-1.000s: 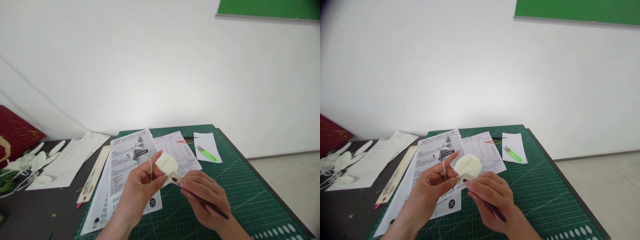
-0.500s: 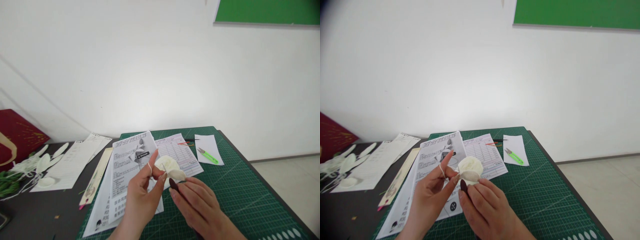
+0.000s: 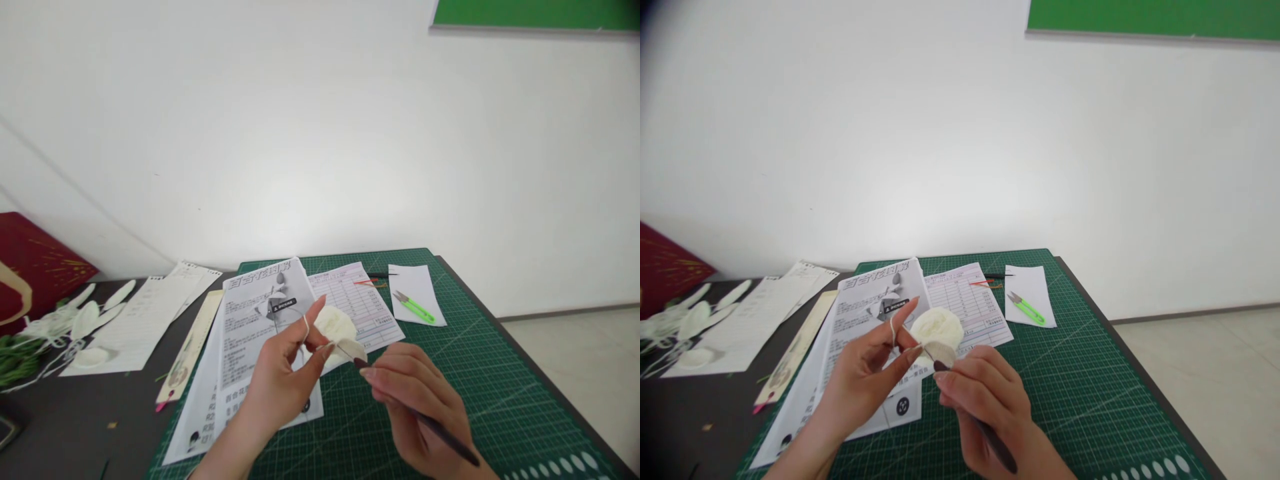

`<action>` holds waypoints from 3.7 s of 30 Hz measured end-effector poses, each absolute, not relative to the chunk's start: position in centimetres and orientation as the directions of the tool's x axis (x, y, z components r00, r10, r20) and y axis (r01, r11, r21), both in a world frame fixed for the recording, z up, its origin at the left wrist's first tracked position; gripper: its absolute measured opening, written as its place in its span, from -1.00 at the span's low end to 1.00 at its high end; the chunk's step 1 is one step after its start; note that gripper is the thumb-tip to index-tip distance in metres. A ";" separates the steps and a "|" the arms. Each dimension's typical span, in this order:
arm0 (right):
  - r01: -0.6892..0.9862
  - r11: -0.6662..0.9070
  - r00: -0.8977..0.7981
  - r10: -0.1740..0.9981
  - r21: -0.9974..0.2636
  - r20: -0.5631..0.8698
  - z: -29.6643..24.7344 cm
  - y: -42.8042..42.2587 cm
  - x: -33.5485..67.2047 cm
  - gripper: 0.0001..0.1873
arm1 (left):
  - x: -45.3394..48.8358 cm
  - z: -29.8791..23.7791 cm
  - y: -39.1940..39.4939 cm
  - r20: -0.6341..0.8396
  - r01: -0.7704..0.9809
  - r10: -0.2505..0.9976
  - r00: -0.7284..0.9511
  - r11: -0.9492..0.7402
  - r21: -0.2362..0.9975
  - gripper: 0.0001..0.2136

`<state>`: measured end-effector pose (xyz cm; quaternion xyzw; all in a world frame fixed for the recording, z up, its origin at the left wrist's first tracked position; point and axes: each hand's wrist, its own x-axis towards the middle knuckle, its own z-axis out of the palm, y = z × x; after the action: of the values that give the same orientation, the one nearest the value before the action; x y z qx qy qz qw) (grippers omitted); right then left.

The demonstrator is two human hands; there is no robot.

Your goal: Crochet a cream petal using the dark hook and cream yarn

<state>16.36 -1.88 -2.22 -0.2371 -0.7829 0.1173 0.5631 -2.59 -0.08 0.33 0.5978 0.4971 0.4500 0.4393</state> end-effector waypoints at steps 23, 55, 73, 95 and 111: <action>-0.594 -0.066 -0.042 0.998 -0.802 -0.051 -2.6 0.7 15.1 -0.85 | -2.7 -0.4 -0.2 0.128 0.108 0.987 0.095 -0.138 0.985 -0.62; 0.196 0.849 -0.099 0.515 -0.491 0.852 -3.9 -1.4 13.8 -0.54 | 0.2 -1.1 -0.7 -0.098 -0.499 0.992 -0.076 0.047 0.865 -0.38; -0.338 0.472 -0.026 0.860 -0.814 0.510 -3.5 -1.5 14.5 -0.77 | -2.6 0.0 -0.2 -0.126 -0.528 0.943 0.308 0.280 0.802 -0.41; -0.520 0.343 -0.040 0.905 -0.783 0.423 -3.0 -1.1 15.4 -0.89 | -3.6 0.9 -0.3 -0.221 -0.457 0.884 0.412 0.410 0.790 -0.46; -0.350 0.462 -0.161 0.827 -0.815 0.538 -2.5 -0.7 17.3 -0.85 | -4.1 0.4 -0.2 -0.251 -0.399 0.753 0.609 0.564 0.723 -0.48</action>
<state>17.27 -0.75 -2.54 -0.2010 -0.5930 0.4781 0.6159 -4.07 -0.15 0.40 0.3170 0.2793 0.3430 0.8390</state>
